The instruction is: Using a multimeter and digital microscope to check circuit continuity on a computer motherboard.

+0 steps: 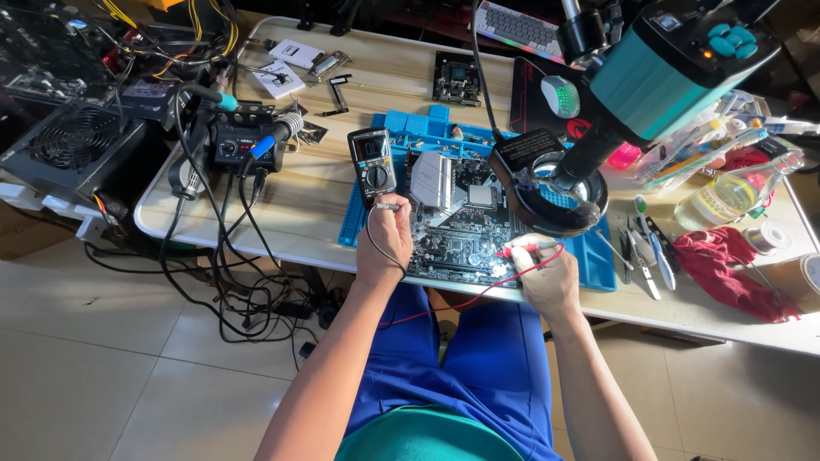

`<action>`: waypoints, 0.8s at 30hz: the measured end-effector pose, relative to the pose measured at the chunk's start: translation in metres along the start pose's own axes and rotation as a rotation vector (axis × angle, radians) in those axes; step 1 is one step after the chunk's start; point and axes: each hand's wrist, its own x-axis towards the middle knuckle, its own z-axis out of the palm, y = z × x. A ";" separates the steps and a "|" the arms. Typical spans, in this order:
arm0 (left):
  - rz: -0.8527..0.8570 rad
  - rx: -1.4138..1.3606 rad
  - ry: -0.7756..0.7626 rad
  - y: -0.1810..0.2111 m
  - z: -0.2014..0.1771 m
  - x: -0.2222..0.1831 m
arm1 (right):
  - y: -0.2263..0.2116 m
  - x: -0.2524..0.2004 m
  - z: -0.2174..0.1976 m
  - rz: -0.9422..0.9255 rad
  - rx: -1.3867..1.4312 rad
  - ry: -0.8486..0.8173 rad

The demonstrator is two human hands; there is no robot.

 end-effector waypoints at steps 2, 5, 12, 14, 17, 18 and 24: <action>0.002 0.006 0.001 -0.002 0.001 -0.001 | 0.001 0.000 0.001 -0.005 -0.002 -0.001; 0.012 0.005 0.005 0.000 0.000 -0.001 | 0.001 -0.001 0.000 -0.005 -0.012 -0.006; 0.050 0.016 0.039 0.004 -0.002 -0.002 | -0.007 -0.003 0.001 -0.076 -0.017 0.022; 0.039 0.012 0.041 0.006 -0.002 -0.001 | -0.005 -0.002 0.000 -0.061 -0.047 0.008; 0.031 0.002 0.037 0.003 0.001 -0.002 | -0.004 -0.002 0.001 -0.060 -0.065 0.012; 0.036 -0.005 0.030 0.002 0.001 -0.003 | -0.004 -0.003 0.002 -0.074 -0.055 0.031; 0.046 0.007 0.060 0.002 0.004 -0.002 | -0.010 -0.005 0.004 -0.095 -0.016 0.040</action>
